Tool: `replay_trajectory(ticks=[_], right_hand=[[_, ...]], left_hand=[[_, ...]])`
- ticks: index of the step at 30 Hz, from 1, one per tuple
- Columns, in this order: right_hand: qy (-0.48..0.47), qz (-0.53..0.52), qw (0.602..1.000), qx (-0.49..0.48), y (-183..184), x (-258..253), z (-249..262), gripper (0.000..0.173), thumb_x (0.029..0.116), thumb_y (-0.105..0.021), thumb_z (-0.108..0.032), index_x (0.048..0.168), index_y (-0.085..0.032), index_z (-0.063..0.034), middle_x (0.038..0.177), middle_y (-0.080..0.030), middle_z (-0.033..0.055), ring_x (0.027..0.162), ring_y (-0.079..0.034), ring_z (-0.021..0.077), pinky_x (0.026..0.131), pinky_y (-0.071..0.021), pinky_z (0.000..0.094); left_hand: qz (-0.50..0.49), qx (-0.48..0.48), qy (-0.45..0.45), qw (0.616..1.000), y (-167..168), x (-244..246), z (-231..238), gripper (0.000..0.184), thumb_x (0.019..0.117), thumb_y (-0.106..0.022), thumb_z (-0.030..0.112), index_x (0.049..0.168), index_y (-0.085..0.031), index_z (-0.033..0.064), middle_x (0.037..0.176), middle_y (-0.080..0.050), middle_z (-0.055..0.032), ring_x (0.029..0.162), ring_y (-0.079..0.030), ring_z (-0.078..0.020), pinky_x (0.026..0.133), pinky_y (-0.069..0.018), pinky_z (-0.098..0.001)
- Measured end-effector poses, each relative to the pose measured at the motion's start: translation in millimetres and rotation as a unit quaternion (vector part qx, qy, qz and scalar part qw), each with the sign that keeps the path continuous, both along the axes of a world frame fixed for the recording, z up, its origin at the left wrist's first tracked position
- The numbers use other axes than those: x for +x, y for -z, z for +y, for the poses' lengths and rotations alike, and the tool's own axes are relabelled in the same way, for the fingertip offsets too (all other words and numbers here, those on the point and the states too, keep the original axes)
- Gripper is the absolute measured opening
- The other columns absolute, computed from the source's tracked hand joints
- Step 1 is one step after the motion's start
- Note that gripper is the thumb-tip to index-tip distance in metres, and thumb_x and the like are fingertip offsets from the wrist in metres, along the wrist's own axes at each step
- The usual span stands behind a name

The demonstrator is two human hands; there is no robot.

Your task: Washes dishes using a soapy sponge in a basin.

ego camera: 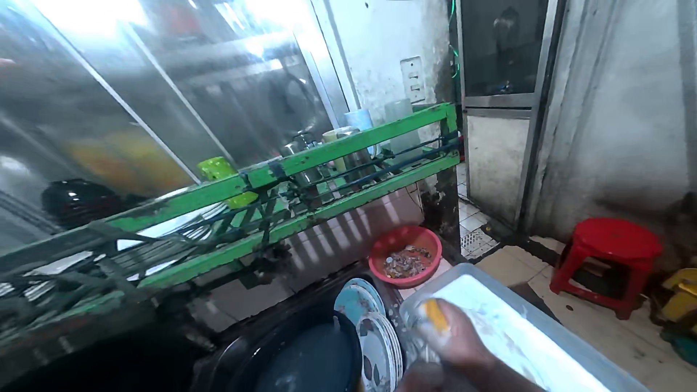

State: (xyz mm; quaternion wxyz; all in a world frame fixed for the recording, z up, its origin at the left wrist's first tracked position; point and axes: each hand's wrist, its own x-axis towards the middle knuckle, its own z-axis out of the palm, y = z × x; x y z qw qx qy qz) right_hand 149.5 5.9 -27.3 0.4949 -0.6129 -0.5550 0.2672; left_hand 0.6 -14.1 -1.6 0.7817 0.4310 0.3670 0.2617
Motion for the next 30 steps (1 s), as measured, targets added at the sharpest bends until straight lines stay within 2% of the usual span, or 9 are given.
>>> replay_trajectory(ticks=[4, 8, 10, 13, 18, 21, 25, 28, 30], right_hand=[[0.073, 0.059, 0.994, -0.048, 11, 13, 14, 0.048, 0.0962, -0.067, -0.030, 0.131, -0.060, 0.0023, 0.112, -0.070, 0.0187, 0.100, -0.070, 0.0270, 0.091, -0.0568, 0.0461], [0.135, 0.083, 0.982, -0.107, 13, 10, 15, 0.060, 0.0973, -0.067, -0.036, 0.143, -0.053, 0.0004, 0.127, -0.065, 0.0214, 0.117, -0.065, 0.0315, 0.103, -0.0513, 0.0497], [0.073, 0.095, 0.992, -0.049, 7, -34, -10, 0.067, 0.0919, -0.073, -0.034, 0.142, -0.052, 0.0047, 0.130, -0.065, 0.0225, 0.121, -0.064, 0.0306, 0.106, -0.0505, 0.0470], [-0.053, 0.022, 0.997, 0.043, 18, -52, -35, 0.073, 0.0910, -0.073, -0.036, 0.147, -0.050, 0.0050, 0.149, -0.055, 0.0204, 0.141, -0.051, 0.0314, 0.121, -0.0350, 0.0511], [0.008, -0.176, 0.976, -0.127, 18, 14, -6, 0.073, 0.0977, -0.062, -0.038, 0.158, -0.038, -0.0061, 0.164, -0.038, 0.0120, 0.154, -0.033, 0.0249, 0.129, -0.0182, 0.0442], [0.033, -0.094, 0.994, -0.048, 7, -16, -5, 0.071, 0.0969, -0.065, -0.036, 0.154, -0.043, -0.0014, 0.155, -0.048, 0.0178, 0.143, -0.048, 0.0282, 0.121, -0.0369, 0.0422], [0.051, -0.035, 0.997, 0.036, 3, -24, 12, 0.070, 0.0915, -0.071, -0.037, 0.148, -0.052, -0.0010, 0.147, -0.057, 0.0182, 0.140, -0.051, 0.0296, 0.123, -0.0321, 0.0485], [0.163, 0.106, 0.976, -0.101, 5, 24, 34, 0.058, 0.0929, -0.073, -0.023, 0.142, -0.052, -0.0010, 0.122, -0.067, 0.0199, 0.107, -0.068, 0.0282, 0.094, -0.0552, 0.0461], [0.211, 0.321, 0.919, -0.086, 3, 34, 34, 0.054, 0.0969, -0.068, -0.010, 0.144, -0.044, 0.0002, 0.113, -0.063, 0.0189, 0.090, -0.064, 0.0237, 0.075, -0.0550, 0.0402]], left_hand=[[0.039, 0.020, -0.079, 0.996, -13, 0, -7, 0.032, 0.0785, -0.047, -0.019, 0.098, -0.053, 0.0055, 0.067, -0.064, 0.0031, 0.059, -0.063, -0.0052, 0.059, -0.0570, -0.0245], [-0.055, 0.035, -0.150, 0.986, 5, 7, -2, 0.054, 0.0992, -0.045, 0.007, 0.150, -0.030, 0.0018, 0.105, -0.070, -0.0122, 0.089, -0.072, -0.0159, 0.079, -0.0614, -0.0355], [-0.040, 0.077, -0.212, 0.973, 6, 7, 10, 0.046, 0.1099, -0.038, 0.023, 0.150, -0.038, 0.0008, 0.117, -0.068, -0.0145, 0.101, -0.069, -0.0165, 0.089, -0.0589, -0.0370], [-0.083, 0.087, -0.324, 0.938, -12, -11, 33, 0.042, 0.1116, -0.033, 0.031, 0.142, -0.047, 0.0047, 0.111, -0.068, -0.0117, 0.096, -0.070, -0.0171, 0.083, -0.0605, -0.0387], [-0.125, 0.059, -0.313, 0.940, -17, -27, 25, 0.040, 0.1120, -0.030, 0.029, 0.138, -0.049, 0.0057, 0.110, -0.070, -0.0113, 0.097, -0.071, -0.0185, 0.083, -0.0620, -0.0415], [-0.005, 0.079, -0.264, 0.961, -8, -7, 3, 0.047, 0.1120, -0.033, 0.029, 0.148, -0.043, 0.0004, 0.129, -0.062, -0.0161, 0.112, -0.064, -0.0174, 0.096, -0.0542, -0.0390], [-0.032, 0.064, -0.236, 0.969, -4, 0, -10, 0.049, 0.1123, -0.028, 0.028, 0.154, -0.033, 0.0026, 0.133, -0.060, -0.0169, 0.114, -0.064, -0.0168, 0.097, -0.0549, -0.0386], [-0.034, 0.124, -0.269, 0.955, -21, -8, -15, 0.046, 0.1115, -0.031, 0.020, 0.152, -0.031, -0.0007, 0.125, -0.061, -0.0145, 0.105, -0.066, -0.0112, 0.092, -0.0569, -0.0325], [-0.018, 0.205, -0.309, 0.929, -31, -15, -13, 0.044, 0.1100, -0.031, 0.017, 0.147, -0.035, -0.0060, 0.111, -0.062, -0.0064, 0.095, -0.065, -0.0015, 0.086, -0.0568, -0.0242]])
